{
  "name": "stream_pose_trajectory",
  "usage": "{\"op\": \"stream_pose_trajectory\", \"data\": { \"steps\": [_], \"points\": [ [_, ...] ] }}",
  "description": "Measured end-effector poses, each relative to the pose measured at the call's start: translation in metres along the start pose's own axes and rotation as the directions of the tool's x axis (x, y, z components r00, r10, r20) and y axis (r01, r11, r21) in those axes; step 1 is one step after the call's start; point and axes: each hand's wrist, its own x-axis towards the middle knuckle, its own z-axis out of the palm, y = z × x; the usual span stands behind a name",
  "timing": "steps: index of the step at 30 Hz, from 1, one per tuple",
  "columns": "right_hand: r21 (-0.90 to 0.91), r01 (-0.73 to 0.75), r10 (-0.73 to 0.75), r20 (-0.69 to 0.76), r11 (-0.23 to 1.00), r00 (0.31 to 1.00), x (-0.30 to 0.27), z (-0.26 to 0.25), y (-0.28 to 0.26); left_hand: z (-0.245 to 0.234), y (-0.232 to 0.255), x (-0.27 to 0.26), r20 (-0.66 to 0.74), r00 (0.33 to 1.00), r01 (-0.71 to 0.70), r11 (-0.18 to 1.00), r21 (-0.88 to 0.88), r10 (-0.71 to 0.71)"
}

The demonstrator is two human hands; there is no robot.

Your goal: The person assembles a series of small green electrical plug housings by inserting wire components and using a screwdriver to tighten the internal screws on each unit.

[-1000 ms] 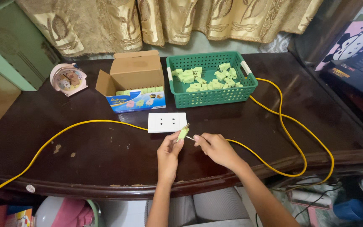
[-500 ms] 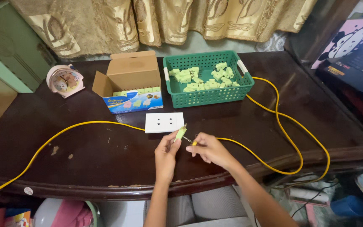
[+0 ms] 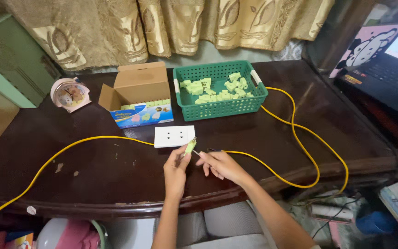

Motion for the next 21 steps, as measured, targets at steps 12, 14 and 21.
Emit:
{"op": "stream_pose_trajectory", "data": {
  "steps": [12, 14, 21],
  "points": [
    [0.09, 0.17, -0.157, -0.136, 0.981, 0.978, 0.005, -0.004, 0.036, 0.006, 0.007, -0.003, -0.007, 1.0, -0.015, 0.999, 0.029, 0.015],
    [0.062, 0.171, -0.161, -0.136, 0.983, 0.978, 0.008, -0.004, 0.039, 0.004, 0.0, 0.003, -0.007, 1.0, -0.008, 0.999, 0.042, 0.008],
    [-0.021, 0.109, -0.11, -0.123, 0.994, 0.986, 0.002, 0.0, 0.023, 0.004, 0.005, -0.002, -0.004, 1.0, -0.016, 0.999, 0.033, 0.016]
  ]
}}
